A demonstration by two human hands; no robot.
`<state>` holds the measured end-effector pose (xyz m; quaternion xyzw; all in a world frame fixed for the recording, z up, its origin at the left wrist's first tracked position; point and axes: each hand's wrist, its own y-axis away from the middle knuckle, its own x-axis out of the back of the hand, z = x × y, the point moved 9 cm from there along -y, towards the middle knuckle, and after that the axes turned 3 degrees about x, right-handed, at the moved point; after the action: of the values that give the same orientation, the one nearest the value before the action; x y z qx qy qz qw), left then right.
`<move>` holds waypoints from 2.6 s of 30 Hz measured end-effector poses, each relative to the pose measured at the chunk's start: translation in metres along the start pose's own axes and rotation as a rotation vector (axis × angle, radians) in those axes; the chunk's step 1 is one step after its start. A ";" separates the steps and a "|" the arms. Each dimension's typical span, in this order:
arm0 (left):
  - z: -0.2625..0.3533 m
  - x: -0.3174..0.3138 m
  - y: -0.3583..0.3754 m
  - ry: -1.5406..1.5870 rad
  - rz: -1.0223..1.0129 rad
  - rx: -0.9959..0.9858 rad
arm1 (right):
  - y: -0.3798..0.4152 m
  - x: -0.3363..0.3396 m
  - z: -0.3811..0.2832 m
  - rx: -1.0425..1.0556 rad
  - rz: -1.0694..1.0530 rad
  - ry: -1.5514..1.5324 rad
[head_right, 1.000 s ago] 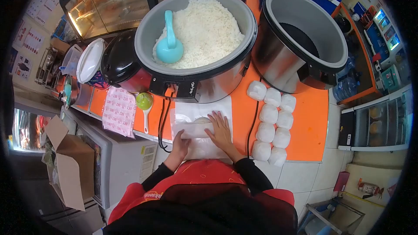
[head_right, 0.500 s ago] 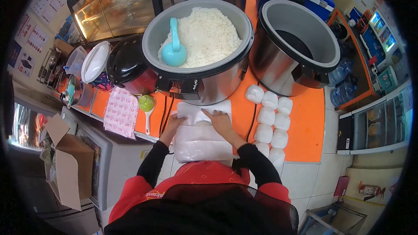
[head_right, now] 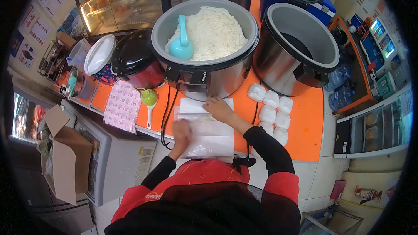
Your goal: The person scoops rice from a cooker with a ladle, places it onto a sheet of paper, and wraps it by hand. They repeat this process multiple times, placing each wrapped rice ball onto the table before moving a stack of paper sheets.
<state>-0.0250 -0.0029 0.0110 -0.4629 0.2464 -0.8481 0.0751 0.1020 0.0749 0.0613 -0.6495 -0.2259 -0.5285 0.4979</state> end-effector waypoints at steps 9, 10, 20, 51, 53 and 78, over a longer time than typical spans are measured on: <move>0.045 -0.006 -0.027 -0.224 -0.080 -0.244 | 0.050 0.020 -0.022 -0.361 -0.009 -0.197; 0.040 -0.009 -0.038 -0.206 -0.137 -0.267 | 0.057 0.021 -0.026 -0.381 0.052 -0.195; -0.005 -0.028 0.015 0.156 -0.397 -0.212 | 0.125 -0.019 -0.053 -0.801 0.268 -0.391; 0.006 -0.076 0.020 0.336 -0.524 0.223 | 0.101 -0.070 -0.050 -0.771 -0.047 -0.550; 0.014 -0.076 0.011 0.643 -0.342 0.496 | 0.104 -0.074 -0.047 -0.809 -0.028 -0.646; 0.146 -0.213 -0.093 0.143 -0.342 0.287 | 0.173 0.181 0.047 -1.273 0.754 -0.393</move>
<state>0.2234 0.1032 -0.0374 -0.4212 0.0456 -0.9055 -0.0224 0.3267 0.0045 0.1587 -0.9262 0.2748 -0.2258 0.1248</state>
